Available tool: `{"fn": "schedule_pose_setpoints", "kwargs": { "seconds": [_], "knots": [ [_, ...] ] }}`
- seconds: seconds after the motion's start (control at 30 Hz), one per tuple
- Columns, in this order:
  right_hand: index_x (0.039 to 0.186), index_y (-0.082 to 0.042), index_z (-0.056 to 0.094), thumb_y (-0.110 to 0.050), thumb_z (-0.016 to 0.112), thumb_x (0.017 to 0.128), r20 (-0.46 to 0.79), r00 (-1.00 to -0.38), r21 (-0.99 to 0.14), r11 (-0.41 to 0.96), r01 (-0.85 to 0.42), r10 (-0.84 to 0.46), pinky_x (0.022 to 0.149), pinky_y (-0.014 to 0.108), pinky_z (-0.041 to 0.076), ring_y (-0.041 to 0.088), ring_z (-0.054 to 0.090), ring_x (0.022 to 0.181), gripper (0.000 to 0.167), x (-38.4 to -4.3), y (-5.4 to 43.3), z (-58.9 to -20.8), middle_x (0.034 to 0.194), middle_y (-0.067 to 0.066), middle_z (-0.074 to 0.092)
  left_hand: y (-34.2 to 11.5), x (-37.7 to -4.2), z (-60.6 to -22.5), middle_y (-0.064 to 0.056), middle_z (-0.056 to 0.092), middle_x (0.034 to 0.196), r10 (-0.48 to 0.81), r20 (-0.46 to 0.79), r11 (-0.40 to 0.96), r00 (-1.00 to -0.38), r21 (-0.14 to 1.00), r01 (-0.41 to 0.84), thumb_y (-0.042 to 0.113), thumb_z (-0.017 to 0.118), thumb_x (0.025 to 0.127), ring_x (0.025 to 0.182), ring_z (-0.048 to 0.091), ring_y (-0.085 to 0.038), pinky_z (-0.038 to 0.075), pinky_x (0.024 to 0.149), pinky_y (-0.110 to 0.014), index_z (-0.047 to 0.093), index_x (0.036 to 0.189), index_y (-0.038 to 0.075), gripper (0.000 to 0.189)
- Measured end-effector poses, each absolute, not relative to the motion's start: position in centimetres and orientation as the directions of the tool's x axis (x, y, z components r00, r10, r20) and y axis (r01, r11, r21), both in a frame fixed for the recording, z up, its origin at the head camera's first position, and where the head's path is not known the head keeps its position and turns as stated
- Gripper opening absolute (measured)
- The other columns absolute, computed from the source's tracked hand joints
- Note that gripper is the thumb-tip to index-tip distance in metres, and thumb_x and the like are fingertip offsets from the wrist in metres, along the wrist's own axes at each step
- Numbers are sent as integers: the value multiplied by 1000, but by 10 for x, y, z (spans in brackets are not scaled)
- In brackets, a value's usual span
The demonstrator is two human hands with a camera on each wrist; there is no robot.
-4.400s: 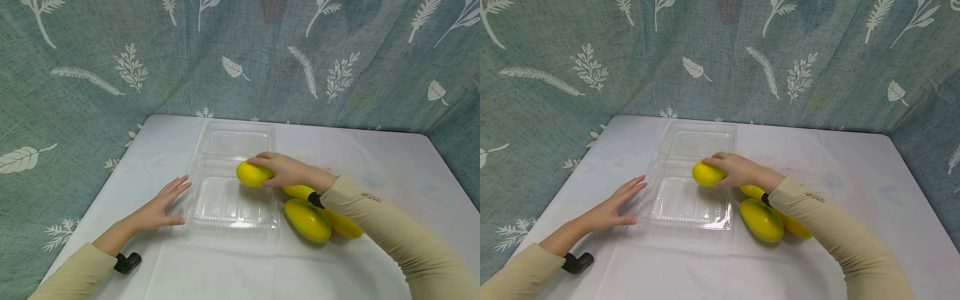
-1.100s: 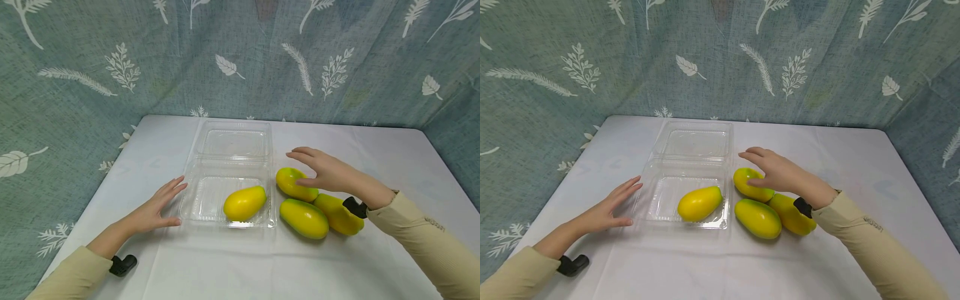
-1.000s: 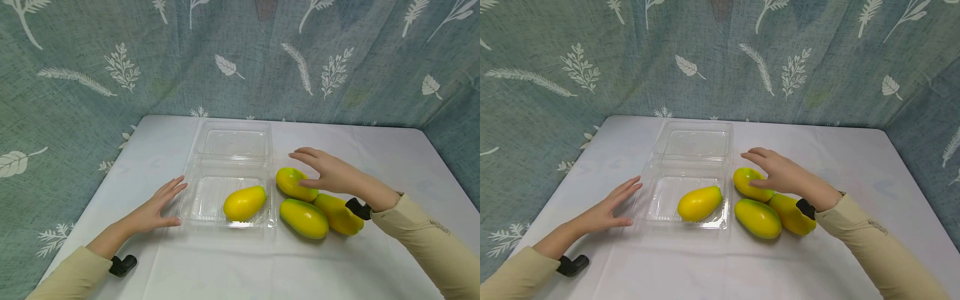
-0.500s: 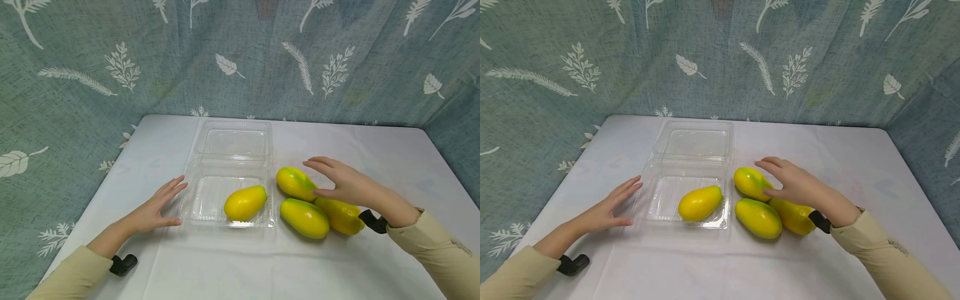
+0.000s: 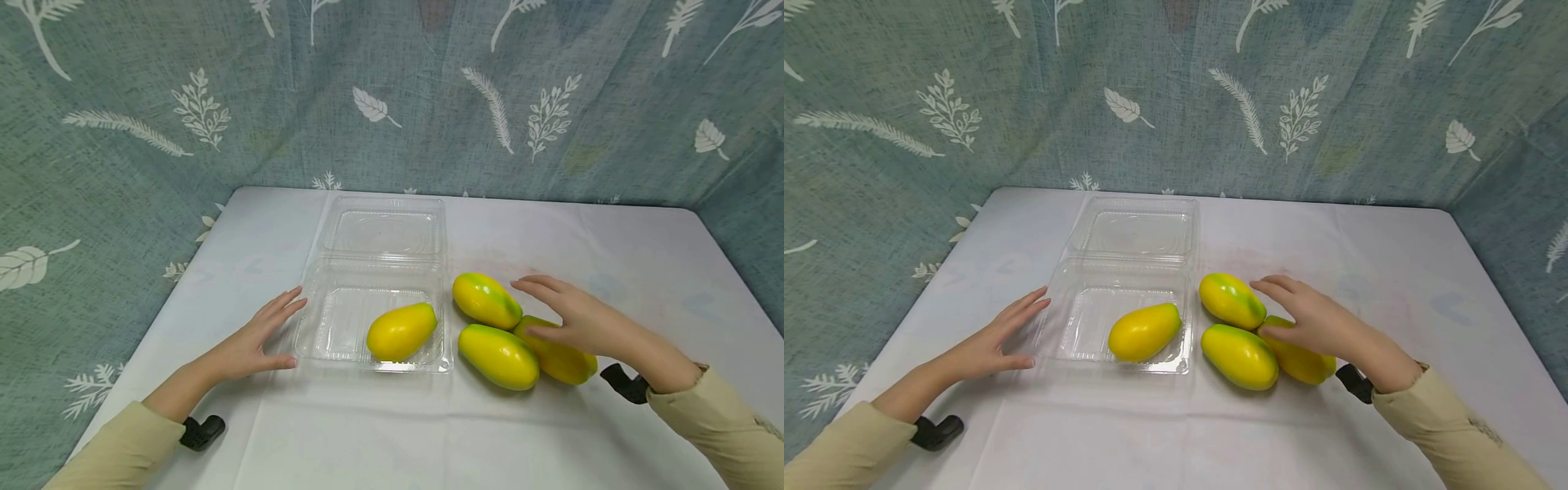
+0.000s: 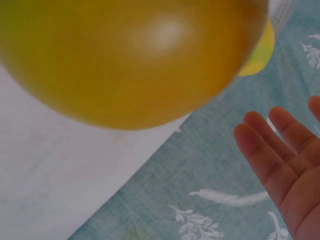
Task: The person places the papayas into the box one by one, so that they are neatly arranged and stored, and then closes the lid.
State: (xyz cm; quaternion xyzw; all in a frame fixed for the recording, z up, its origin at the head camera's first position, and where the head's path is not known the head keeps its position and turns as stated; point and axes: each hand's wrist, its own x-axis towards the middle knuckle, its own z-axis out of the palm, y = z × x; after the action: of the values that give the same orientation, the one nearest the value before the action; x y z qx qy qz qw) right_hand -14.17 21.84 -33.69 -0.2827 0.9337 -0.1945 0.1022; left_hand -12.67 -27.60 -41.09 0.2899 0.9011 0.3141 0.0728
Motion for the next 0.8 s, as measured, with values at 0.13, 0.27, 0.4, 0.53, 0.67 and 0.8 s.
{"fn": "schedule_pose_setpoints", "kwargs": {
  "seconds": [0.13,0.27,0.4,0.53,0.67,0.8],
  "knots": [
    [137,-9,40,-30,68,82,-104,-833,-430,780,-454,-543,95,57,36,39,36,126,65,-138,222,-341,139,17,37,-276,-127,-410,-6,10,153,565,50,635,-824,612,472,26,76,72,136,8,-43,19,96,-68,28,143,7,88],
    [138,-8,39,-28,68,82,-126,-841,-454,784,-423,-526,95,58,36,40,36,125,66,-135,225,-345,140,18,37,-276,-126,-410,-6,9,153,561,44,640,-826,610,468,26,75,72,137,8,-40,19,96,-68,27,144,8,88],
    [137,-7,39,-26,67,83,-129,-843,-472,780,-411,-522,94,58,37,41,39,123,65,-134,227,-352,139,19,38,-276,-126,-410,-6,9,153,562,44,641,-826,608,468,26,75,73,137,8,-39,20,95,-68,26,144,9,88],
    [137,-7,39,-25,67,83,-136,-850,-472,788,-396,-509,92,56,39,40,43,120,64,-133,228,-357,138,20,37,-276,-126,-410,-6,9,153,563,46,639,-826,609,469,25,75,73,137,8,-38,20,96,-67,26,144,8,88],
    [137,-5,38,-23,67,83,-141,-858,-464,799,-383,-493,88,53,44,39,50,113,64,-132,231,-362,137,22,39,-276,-126,-410,-5,9,153,561,43,641,-827,610,466,24,75,73,137,7,-37,21,96,-67,26,144,8,88],
    [138,-4,37,-22,68,82,-157,-867,-471,808,-355,-473,85,52,46,40,53,109,66,-131,233,-364,135,24,41,-276,-127,-411,-5,9,154,561,42,640,-827,611,465,24,75,73,137,7,-37,20,96,-67,26,144,8,88]
  ]
}}
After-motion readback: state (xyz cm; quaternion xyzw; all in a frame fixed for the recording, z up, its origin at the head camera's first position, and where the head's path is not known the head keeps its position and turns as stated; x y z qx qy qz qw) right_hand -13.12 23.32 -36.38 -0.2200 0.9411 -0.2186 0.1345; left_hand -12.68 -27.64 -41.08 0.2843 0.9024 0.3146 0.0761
